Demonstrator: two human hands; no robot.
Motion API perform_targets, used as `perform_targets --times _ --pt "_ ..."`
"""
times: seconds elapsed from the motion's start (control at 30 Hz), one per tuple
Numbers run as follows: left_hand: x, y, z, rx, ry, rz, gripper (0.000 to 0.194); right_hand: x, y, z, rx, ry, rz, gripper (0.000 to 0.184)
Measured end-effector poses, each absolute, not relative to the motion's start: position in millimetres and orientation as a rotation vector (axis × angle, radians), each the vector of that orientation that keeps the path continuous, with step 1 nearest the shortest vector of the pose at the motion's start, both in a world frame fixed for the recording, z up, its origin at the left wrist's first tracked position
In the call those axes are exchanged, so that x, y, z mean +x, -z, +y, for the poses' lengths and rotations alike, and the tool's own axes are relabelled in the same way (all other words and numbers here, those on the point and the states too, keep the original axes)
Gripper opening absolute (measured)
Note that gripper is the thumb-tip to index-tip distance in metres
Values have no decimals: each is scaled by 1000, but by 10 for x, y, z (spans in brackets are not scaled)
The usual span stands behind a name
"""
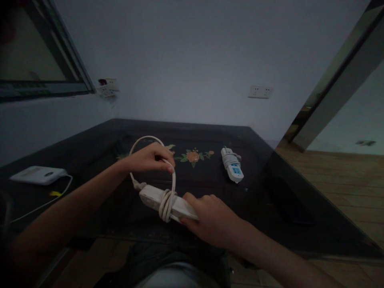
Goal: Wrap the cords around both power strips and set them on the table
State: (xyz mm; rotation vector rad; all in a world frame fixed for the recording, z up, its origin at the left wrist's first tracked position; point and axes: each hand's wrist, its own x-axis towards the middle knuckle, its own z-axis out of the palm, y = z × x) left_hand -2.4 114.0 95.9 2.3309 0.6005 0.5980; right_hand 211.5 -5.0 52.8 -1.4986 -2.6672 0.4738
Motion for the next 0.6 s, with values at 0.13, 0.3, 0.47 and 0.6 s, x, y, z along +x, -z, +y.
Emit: perform_targets --times 0.13,0.3,0.47,0.6 --pt "-72 -922 1191 2271 -534 521 9 2122 -495 -85 -1380 -359 -2724 25" --pt "-49 -801 1284 2135 -643 520 12 2152 -601 -45 -1272 -385 -2703 25" --pt "53 -708 1330 1971 -770 527 25 2144 -781 -17 -1208 -503 -2580 26" --pt "170 -759 1267 1882 -900 444 45 2134 -925 -44 -1098 -601 -2465 24"
